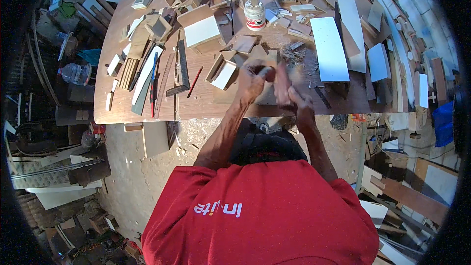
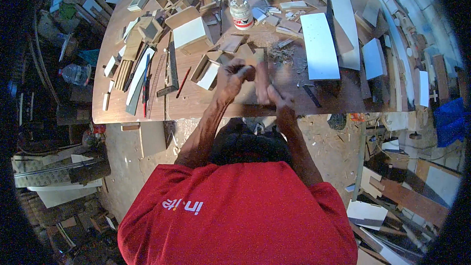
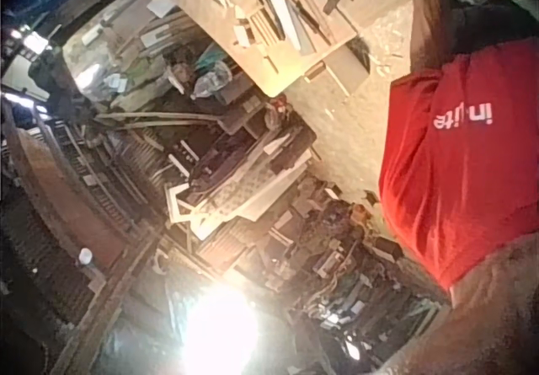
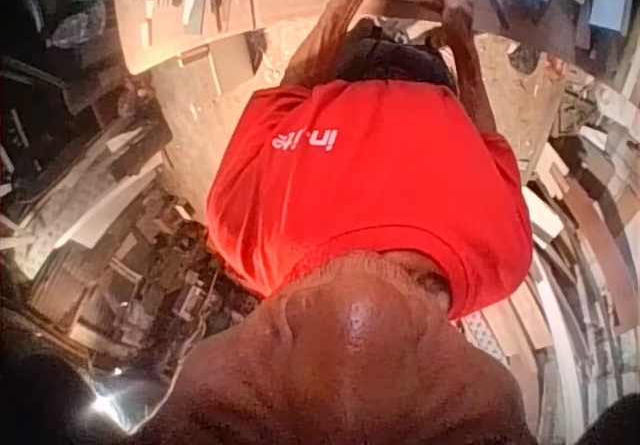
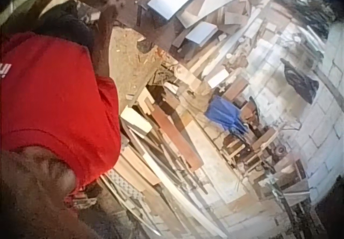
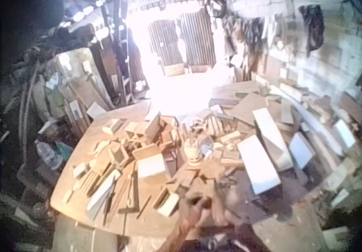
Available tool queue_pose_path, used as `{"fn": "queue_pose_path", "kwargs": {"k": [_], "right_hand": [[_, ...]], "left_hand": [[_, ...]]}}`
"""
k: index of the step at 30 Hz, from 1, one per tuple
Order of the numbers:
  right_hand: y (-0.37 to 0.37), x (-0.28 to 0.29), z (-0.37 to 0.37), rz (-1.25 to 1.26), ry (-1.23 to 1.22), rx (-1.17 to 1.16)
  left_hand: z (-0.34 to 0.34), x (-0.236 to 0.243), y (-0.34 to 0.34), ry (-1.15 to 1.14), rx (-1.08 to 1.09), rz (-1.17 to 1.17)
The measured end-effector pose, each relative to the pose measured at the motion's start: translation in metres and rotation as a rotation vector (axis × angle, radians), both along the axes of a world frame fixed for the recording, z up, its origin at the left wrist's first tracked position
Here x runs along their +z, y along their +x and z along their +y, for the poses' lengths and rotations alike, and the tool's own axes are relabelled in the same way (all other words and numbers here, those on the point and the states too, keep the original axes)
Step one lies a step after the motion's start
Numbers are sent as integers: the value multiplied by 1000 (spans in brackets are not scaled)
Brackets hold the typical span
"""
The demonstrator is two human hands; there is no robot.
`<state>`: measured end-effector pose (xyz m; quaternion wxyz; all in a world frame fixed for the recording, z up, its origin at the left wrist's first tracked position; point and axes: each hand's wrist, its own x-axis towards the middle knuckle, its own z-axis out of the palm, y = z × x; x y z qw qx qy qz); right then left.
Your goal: The person applies glue to the edges of small wooden pieces and assembles them into a box, then uses a saw to trim the edge of a component.
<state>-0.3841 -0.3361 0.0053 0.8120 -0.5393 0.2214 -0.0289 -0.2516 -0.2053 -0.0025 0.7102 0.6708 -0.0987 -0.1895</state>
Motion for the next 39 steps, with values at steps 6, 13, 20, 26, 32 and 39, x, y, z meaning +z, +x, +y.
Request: {"fn": "queue_pose_path", "kwargs": {"k": [6, 13, 20, 26, 32, 39], "right_hand": [[-24, -24, -10, 155, 29, -70], [-6, -34, -13, 54, 61, -154], [0, -13, 1, -30, 2, -160], [1, 2, 11, -47, 1, -136], [10, 2, 20, -123, -151, -133], [18, 19, 13, -195, -379, -67]], "left_hand": [[8, -13, 16, 19, 42, -231], [6, 8, -7, -66, -46, 8], [8, 4, -16, -172, 15, 130], [9, 11, -22, -19, 17, 223], [5, 12, -22, 54, -54, 183], [-2, 16, -34, 54, 9, 134]]}}
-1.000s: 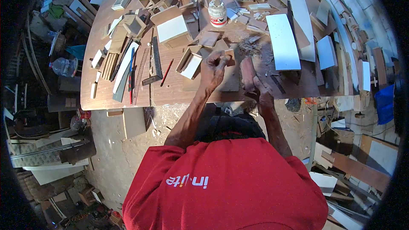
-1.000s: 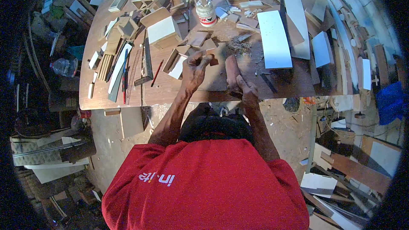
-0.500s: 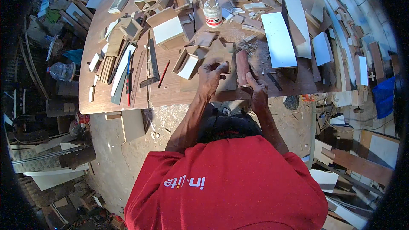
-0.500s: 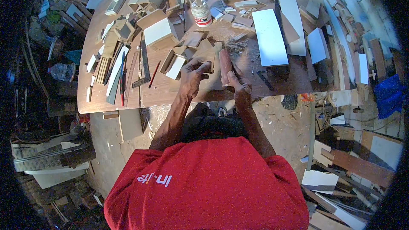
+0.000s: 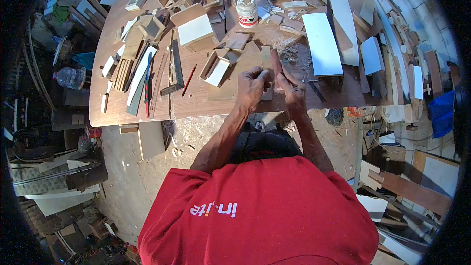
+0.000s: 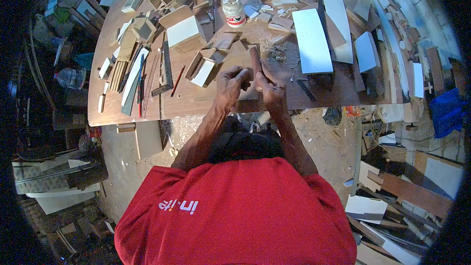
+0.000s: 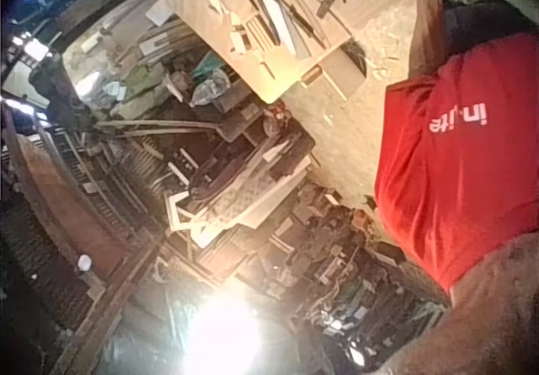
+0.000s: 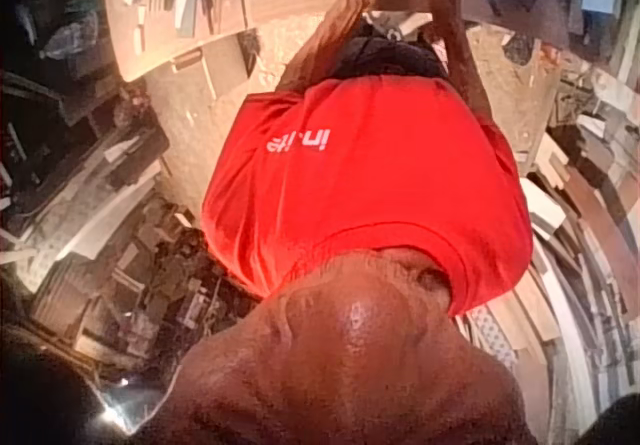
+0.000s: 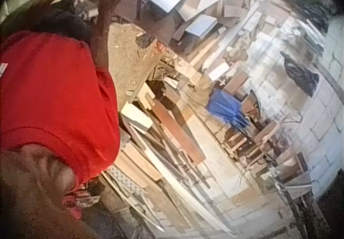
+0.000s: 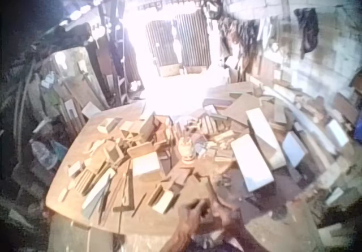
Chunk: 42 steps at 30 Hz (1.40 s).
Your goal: The person applies glue to the edges of small wooden pieces and assembles them into a box, then uses a saw to trim the edge of a component.
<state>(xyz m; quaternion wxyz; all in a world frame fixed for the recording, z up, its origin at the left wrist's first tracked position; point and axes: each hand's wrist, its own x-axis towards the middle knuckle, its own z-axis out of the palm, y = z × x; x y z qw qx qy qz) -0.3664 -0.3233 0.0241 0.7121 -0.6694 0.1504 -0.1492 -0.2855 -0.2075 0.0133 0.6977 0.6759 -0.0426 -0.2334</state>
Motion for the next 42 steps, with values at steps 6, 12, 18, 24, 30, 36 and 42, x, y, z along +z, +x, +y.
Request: {"fn": "queue_pose_path", "kwargs": {"k": [6, 12, 18, 24, 30, 36, 42], "right_hand": [[-4, -3, 9, 63, -303, 12], [18, -1, -14, -127, -370, -107], [-16, -48, 2, -66, -758, -23], [28, -51, -20, -108, -663, -61], [51, -65, -27, 312, -833, -36], [72, -103, -45, 173, -1110, -140], [86, -113, -58, 324, -1045, -211]], "left_hand": [[7, -7, 13, 40, 19, -98], [7, -5, 6, 17, -53, -41], [17, -11, 9, 47, 62, -114], [18, -17, -10, 63, -99, -102], [36, -32, 1, -93, 7, 7], [47, -42, 4, -43, 21, -41], [43, -50, 6, 21, -40, -32]]}}
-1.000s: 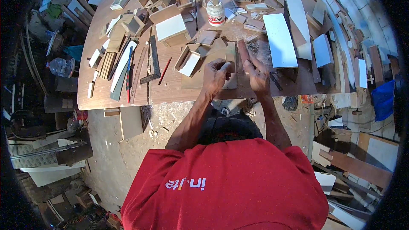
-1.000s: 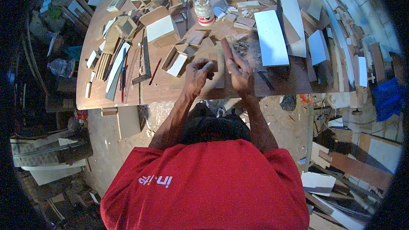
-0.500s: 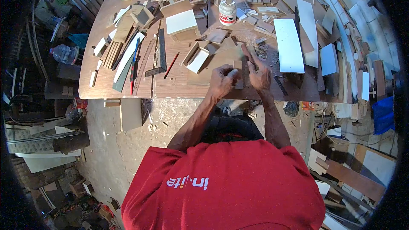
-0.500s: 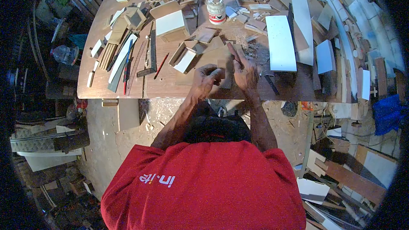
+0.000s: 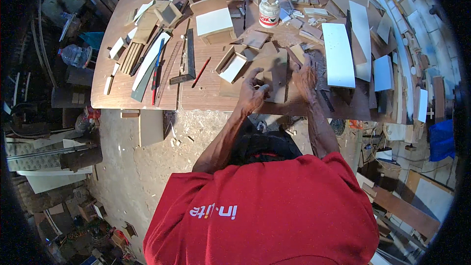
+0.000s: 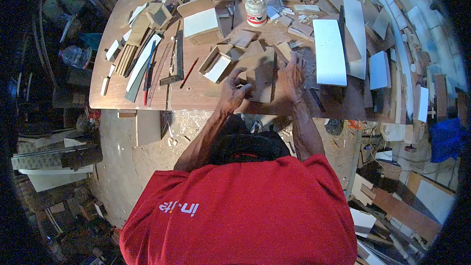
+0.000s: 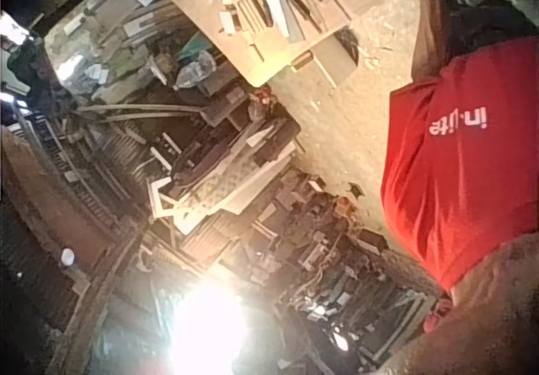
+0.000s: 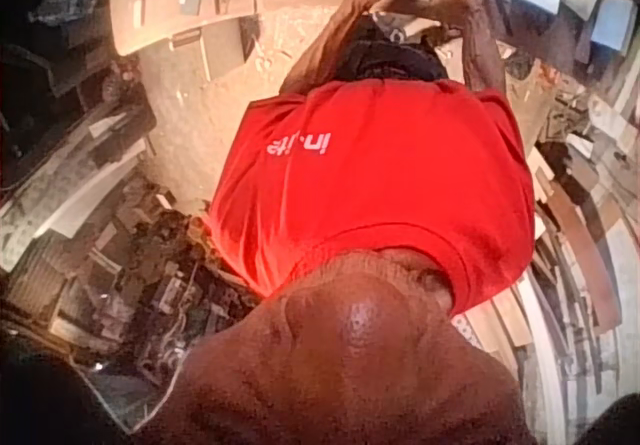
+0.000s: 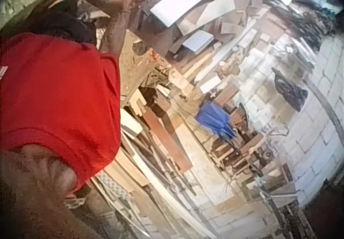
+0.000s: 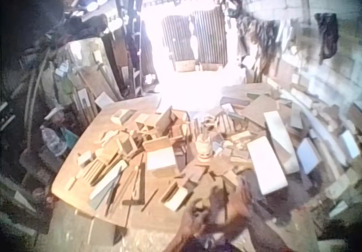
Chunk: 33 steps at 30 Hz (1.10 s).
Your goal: The person applies glue to the edges of small wooden pieces and assembles them into a box, then uses a saw to trim the edge of a component.
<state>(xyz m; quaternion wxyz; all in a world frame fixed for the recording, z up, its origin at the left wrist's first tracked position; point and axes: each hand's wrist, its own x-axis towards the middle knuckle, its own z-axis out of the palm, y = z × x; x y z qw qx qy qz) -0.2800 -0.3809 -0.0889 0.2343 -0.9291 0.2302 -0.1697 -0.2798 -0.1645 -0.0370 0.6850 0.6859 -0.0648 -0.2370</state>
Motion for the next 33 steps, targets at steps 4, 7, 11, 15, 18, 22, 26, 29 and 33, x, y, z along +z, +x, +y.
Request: {"fn": "queue_pose_path", "kwargs": {"k": [4, 7, 11, 15, 18, 22, 26, 29, 33], "right_hand": [[4, 8, -8, 78, -118, 83], [-2, 6, -9, -99, -175, 19], [-25, 13, -9, 41, 266, -73], [-57, 8, -4, -104, 232, -68], [-81, 4, -10, 35, 328, -155], [-110, 4, -16, -5, 435, -201], [-129, -13, -19, -122, 517, -227], [-137, -15, -20, -119, 525, -193], [-139, -22, -21, -143, 554, -129]], "left_hand": [[-3, -36, 6, 23, -94, 36], [-10, -33, 9, 78, -155, -6], [-20, -43, 19, 62, -201, 20], [-22, -66, 29, 86, -290, -213], [-31, -61, 34, 233, -367, -388], [-36, -47, 32, 639, -386, -721], [-30, -44, 39, 579, -454, -636], [-22, -48, 43, 569, -487, -446], [-17, -53, 41, 449, -436, -648]]}}
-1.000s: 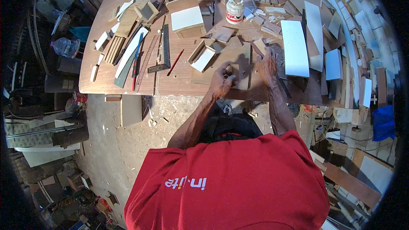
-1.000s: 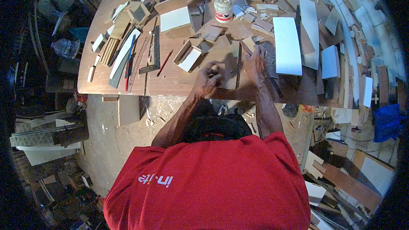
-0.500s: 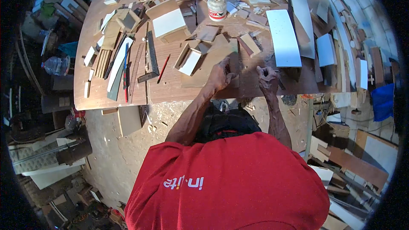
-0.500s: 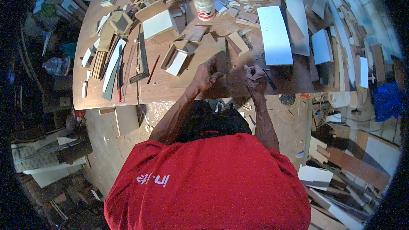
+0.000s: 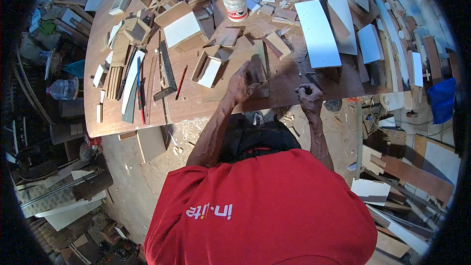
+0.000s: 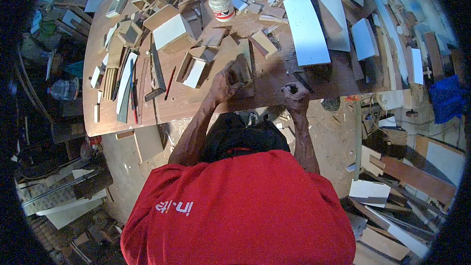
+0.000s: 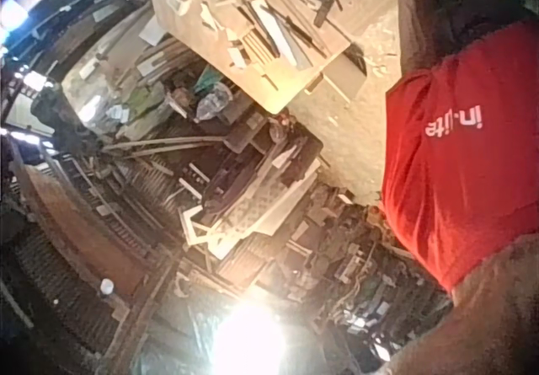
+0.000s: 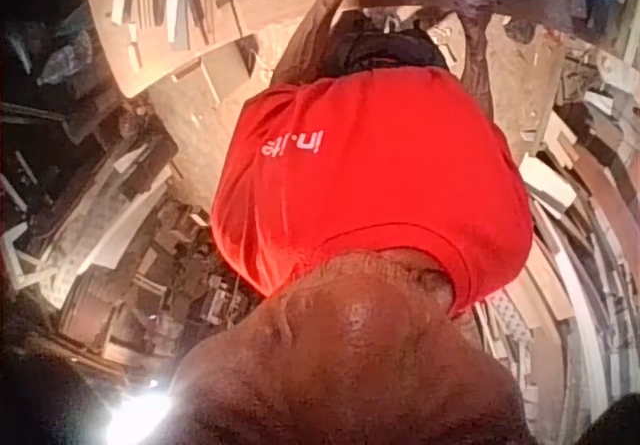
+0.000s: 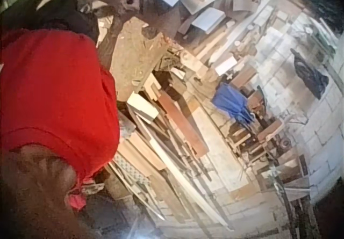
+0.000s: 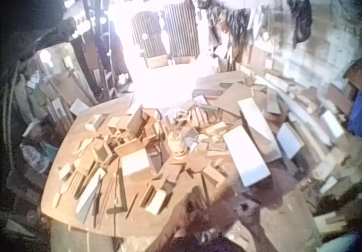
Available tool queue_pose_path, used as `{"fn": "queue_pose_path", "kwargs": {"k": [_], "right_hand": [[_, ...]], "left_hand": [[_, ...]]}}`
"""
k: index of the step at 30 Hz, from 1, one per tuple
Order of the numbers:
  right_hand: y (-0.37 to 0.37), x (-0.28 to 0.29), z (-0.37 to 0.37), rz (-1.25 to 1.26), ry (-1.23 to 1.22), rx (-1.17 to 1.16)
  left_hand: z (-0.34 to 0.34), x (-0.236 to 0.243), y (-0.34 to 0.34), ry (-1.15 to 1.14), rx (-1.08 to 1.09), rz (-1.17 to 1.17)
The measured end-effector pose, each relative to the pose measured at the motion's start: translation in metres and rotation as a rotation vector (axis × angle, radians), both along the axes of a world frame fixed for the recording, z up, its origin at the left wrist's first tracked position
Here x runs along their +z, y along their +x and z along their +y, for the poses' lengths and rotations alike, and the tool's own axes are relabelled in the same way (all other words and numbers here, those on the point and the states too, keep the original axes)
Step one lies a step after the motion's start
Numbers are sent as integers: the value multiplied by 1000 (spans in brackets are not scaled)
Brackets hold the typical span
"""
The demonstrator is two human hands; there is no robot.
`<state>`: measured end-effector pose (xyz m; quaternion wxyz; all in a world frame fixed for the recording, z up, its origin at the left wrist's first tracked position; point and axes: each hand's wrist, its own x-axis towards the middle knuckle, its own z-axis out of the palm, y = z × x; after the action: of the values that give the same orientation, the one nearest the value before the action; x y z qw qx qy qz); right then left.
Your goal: The person applies glue to the edges of small wooden pieces and assembles them into a box, then uses a saw to trim the edge of a component.
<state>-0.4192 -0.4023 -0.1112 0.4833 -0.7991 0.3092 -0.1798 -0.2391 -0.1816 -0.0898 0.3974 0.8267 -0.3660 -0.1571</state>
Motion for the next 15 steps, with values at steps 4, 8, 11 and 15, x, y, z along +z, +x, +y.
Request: {"fn": "queue_pose_path", "kwargs": {"k": [4, 8, 11, 15], "right_hand": [[13, 11, 7, 147, 41, -14], [30, 35, 29, -144, 488, -69], [41, 51, 39, -161, 615, -70], [47, 58, 45, -43, 587, -37]], "left_hand": [[1, -5, 0, 40, 20, 1], [1, -8, -3, -19, 45, 44], [4, -4, -4, -17, 55, 53], [3, 12, -13, -204, 36, 49]]}}
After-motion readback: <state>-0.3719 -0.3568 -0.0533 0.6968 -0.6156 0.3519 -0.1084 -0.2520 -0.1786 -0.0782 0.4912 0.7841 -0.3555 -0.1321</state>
